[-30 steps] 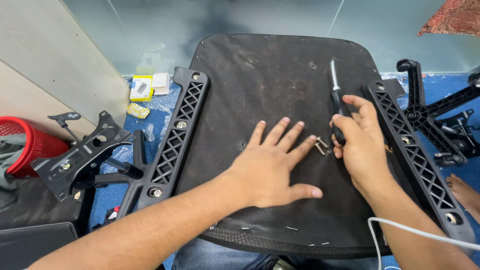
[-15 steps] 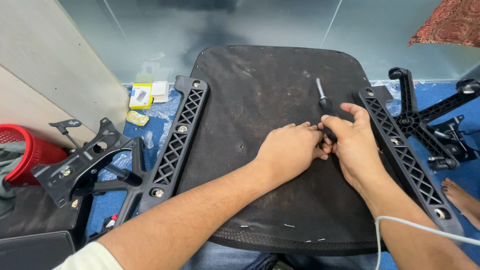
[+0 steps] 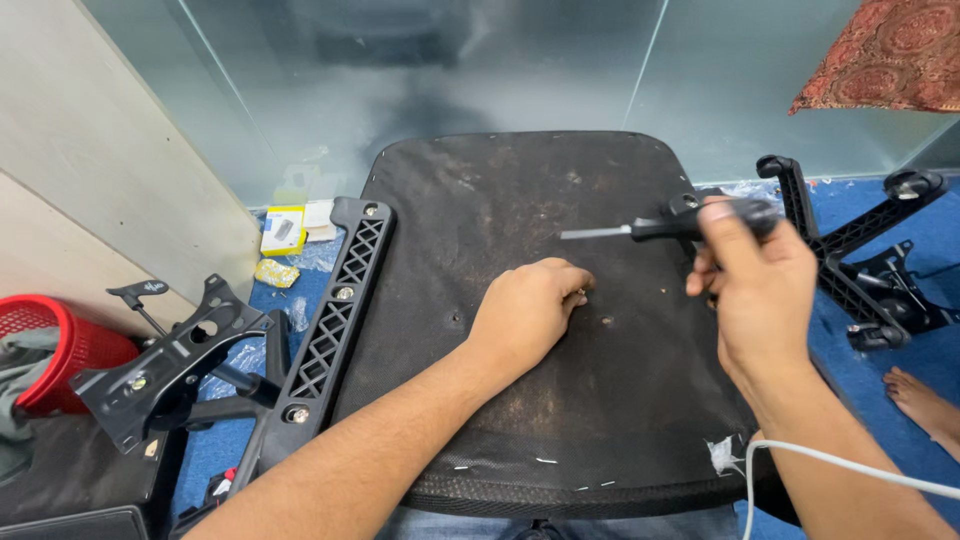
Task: The person uses a screwdriver to tighten screws into a black plastic chair armrest bracket attached to a chair seat. They then position a second armrest bracket and secure it with screws.
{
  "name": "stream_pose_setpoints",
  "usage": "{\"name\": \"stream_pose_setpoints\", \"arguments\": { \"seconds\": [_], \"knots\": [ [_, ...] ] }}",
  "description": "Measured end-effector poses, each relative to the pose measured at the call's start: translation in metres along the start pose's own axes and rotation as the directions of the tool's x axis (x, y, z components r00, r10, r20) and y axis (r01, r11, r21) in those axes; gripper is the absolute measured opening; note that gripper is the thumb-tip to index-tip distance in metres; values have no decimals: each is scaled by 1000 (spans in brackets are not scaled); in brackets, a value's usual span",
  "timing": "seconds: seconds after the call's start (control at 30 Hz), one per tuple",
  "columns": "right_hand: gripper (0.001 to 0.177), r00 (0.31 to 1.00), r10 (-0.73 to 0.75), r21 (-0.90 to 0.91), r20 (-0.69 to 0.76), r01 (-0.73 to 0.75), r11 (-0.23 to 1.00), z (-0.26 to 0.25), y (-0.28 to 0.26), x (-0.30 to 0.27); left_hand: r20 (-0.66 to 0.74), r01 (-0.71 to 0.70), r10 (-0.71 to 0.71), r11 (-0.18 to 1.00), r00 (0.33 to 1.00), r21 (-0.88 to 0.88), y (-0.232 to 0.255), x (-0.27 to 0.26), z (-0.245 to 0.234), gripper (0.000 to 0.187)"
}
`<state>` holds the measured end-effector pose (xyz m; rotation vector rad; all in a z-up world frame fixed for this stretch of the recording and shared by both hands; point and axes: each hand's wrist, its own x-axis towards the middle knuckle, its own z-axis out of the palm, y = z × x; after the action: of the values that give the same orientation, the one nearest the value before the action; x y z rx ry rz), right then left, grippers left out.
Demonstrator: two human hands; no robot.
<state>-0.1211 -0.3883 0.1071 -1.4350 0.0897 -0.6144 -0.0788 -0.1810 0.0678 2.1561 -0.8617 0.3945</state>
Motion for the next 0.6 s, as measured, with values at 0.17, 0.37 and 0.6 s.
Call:
{"name": "stream_pose_setpoints", "arguments": {
  "seconds": [0.17, 0.37, 0.6],
  "knots": [
    [35, 1000, -6, 331, -29, 15, 944, -39, 1, 30, -66, 29, -30, 1000, 997, -5, -9, -13, -15, 14],
    [47, 904, 364, 218, 222, -410, 886, -84, -19, 68, -151, 121, -119, 993, 981, 2, -22, -27, -39, 15],
    [39, 731, 657, -332, 185, -583, 742, -49, 26, 49, -166, 246, -244, 969, 956, -7, -37, -42, -57, 16]
  ]
}}
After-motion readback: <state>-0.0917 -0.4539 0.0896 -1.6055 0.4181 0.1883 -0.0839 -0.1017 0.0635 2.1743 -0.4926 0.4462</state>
